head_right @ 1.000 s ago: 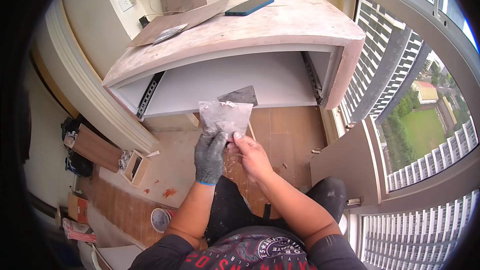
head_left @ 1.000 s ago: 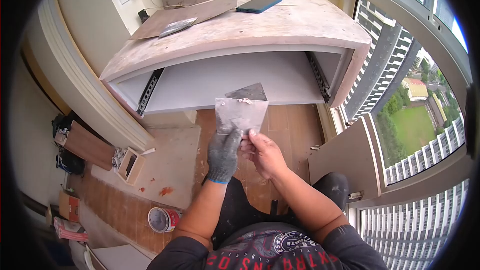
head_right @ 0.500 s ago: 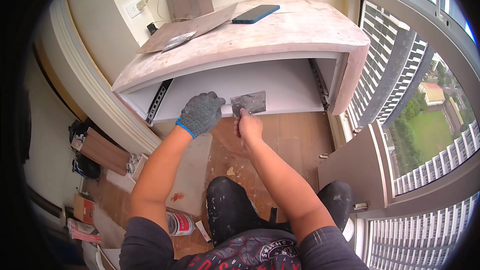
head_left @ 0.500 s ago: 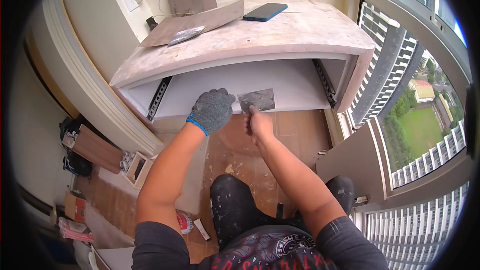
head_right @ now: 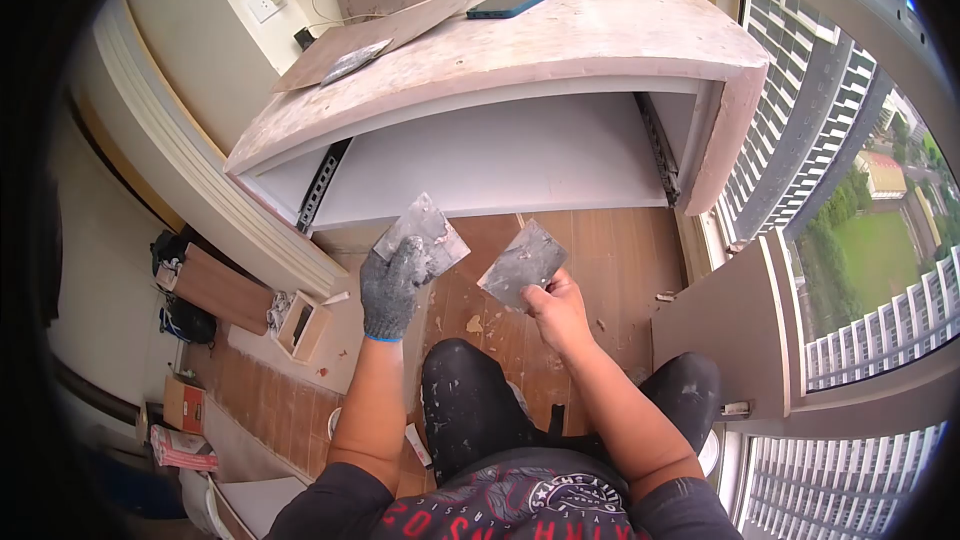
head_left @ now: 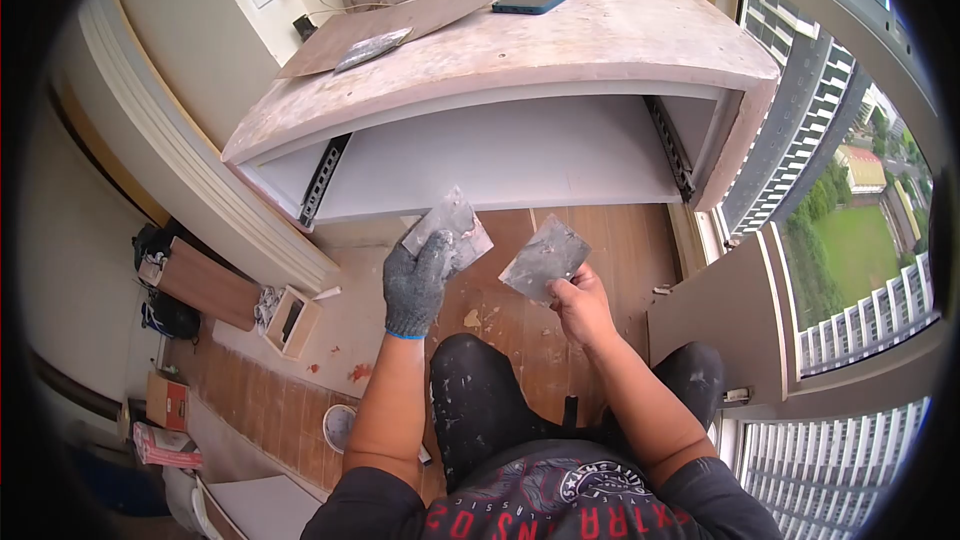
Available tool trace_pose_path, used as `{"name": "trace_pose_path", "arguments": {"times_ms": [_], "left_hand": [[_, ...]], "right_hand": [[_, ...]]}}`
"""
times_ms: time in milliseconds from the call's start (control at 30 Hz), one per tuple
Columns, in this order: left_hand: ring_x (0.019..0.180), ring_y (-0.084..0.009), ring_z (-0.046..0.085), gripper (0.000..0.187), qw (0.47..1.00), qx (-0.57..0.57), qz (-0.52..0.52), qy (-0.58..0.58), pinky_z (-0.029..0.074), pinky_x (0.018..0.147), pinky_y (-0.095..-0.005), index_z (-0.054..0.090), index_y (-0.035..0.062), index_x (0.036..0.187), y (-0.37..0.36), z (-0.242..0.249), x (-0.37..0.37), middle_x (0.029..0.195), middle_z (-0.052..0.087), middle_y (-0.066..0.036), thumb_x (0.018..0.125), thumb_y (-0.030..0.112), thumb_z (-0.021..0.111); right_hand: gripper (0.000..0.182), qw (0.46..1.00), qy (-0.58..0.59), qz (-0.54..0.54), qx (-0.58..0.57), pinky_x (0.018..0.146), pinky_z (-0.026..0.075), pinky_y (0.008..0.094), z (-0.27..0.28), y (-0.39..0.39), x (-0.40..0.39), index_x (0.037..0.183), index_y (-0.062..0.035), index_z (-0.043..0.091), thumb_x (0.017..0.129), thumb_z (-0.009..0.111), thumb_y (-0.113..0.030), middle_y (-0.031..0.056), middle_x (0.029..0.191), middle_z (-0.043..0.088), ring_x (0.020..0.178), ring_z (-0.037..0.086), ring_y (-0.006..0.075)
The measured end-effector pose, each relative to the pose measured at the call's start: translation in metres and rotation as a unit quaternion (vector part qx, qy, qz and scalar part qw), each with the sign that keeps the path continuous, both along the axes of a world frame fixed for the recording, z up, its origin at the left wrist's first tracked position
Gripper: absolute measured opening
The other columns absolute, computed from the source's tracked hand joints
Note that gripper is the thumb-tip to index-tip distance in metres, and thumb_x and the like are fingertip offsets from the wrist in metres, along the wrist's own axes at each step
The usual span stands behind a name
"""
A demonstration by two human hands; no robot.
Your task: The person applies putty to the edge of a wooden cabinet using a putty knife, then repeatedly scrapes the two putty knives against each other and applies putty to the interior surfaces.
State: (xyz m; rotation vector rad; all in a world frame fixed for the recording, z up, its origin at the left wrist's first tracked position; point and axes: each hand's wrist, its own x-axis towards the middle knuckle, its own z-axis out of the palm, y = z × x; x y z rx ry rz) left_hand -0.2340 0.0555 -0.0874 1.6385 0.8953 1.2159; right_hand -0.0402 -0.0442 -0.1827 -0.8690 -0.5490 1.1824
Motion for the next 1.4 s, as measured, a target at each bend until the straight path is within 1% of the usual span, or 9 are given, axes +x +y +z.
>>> {"name": "trace_pose_path", "arguments": {"times_ms": [167,300,333,433,767,833,1000,1133,1400], "left_hand": [[0.097,-0.0196,0.065,0.028,0.999,-0.017,-0.032,-0.005,0.052,0.086,-0.032,0.066,-0.0037,0.119,-0.034,-0.067,0.018,0.112,0.068,-0.013,0.098,0.012,0.055],[0.106,-0.0327,0.064,0.026,0.937,0.299,-0.066,0.17,0.049,0.093,-0.038,0.064,-0.0035,0.119,-0.047,-0.094,0.024,0.117,0.066,-0.02,0.098,0.01,0.056],[0.109,-0.0359,0.062,0.028,0.979,0.174,-0.071,0.08,0.048,0.097,-0.04,0.063,-0.0034,0.121,-0.062,-0.091,0.029,0.12,0.066,-0.021,0.097,0.009,0.057],[0.111,-0.0377,0.06,0.029,0.93,0.298,-0.09,0.197,0.048,0.099,-0.0417,0.063,-0.0035,0.122,-0.059,-0.098,0.022,0.123,0.065,-0.021,0.098,0.009,0.055],[0.1,-0.0391,0.061,0.045,0.89,0.229,-0.155,0.362,0.052,0.086,-0.0458,0.058,0.0055,0.132,-0.052,-0.133,0.018,0.111,0.062,-0.02,0.087,0.005,0.058],[0.097,-0.0387,0.061,0.047,0.821,0.204,-0.199,0.494,0.052,0.084,-0.047,0.058,0.0061,0.131,-0.05,-0.142,0.013,0.108,0.062,-0.02,0.084,0.003,0.057],[0.096,-0.0364,0.062,0.051,0.848,0.36,-0.099,0.377,0.051,0.081,-0.0468,0.059,0.0077,0.13,-0.073,-0.098,0.022,0.109,0.063,-0.016,0.079,0.004,0.059],[0.094,-0.0331,0.062,0.052,0.821,0.434,-0.08,0.362,0.05,0.081,-0.0452,0.06,0.0089,0.129,-0.072,-0.045,0.035,0.108,0.065,-0.013,0.077,0.007,0.061],[0.095,-0.0347,0.062,0.049,0.81,0.367,-0.087,0.449,0.049,0.084,-0.044,0.062,0.0069,0.128,-0.027,-0.017,0.044,0.116,0.066,-0.015,0.079,0.004,0.061]], "right_hand": [[0.038,0.982,0.176,0.031,-0.057,0.08,0.061,0.0407,-0.011,-0.028,-0.002,0.129,-0.0046,0.046,0.092,0.051,0.0,0.013,0.119,0.061,0.105,0.066,0.0248],[0.03,0.975,0.202,0.044,-0.077,0.078,0.062,0.0389,-0.009,-0.035,0.003,0.13,-0.0041,0.046,0.102,0.05,-0.014,0.0128,0.121,0.061,0.105,0.066,0.0241],[0.03,0.978,0.185,0.037,-0.086,0.077,0.062,0.0385,-0.016,-0.034,0.005,0.13,-0.0039,0.046,0.103,0.05,-0.017,0.0125,0.121,0.061,0.105,0.066,0.0238],[0.031,0.982,0.156,-0.026,-0.103,0.072,0.061,0.0394,-0.013,-0.039,0.003,0.131,-0.005,0.047,0.104,0.051,-0.02,0.011,0.118,0.064,0.099,0.068,0.0225],[0.027,0.984,0.132,-0.079,-0.086,0.068,0.062,0.0373,-0.026,-0.041,0.008,0.125,-0.0001,0.049,0.103,0.05,-0.016,0.014,0.111,0.065,0.092,0.069,0.0234],[0.028,0.987,0.075,-0.121,-0.074,0.067,0.057,0.0357,-0.025,-0.037,0.014,0.124,-0.003,0.052,0.104,0.049,-0.021,0.0107,0.106,0.065,0.087,0.067,0.0195],[0.04,0.931,-0.21,-0.278,-0.104,0.059,0.041,0.0307,-0.047,-0.025,0.023,0.109,0.0007,0.061,0.107,0.044,-0.035,0.002,0.08,0.056,0.065,0.046,0.0116],[0.042,0.899,-0.33,-0.277,-0.076,0.076,0.049,0.0465,0.023,-0.02,-0.001,0.101,0.0041,0.064,0.106,0.038,-0.028,0.0221,0.084,0.068,0.079,0.065,0.0386],[0.042,0.856,-0.482,-0.133,-0.133,0.074,0.047,0.05,0.034,-0.028,-0.014,0.088,0.007,0.058,0.103,0.047,-0.03,0.0324,0.084,0.063,0.081,0.063,0.0471]]}}
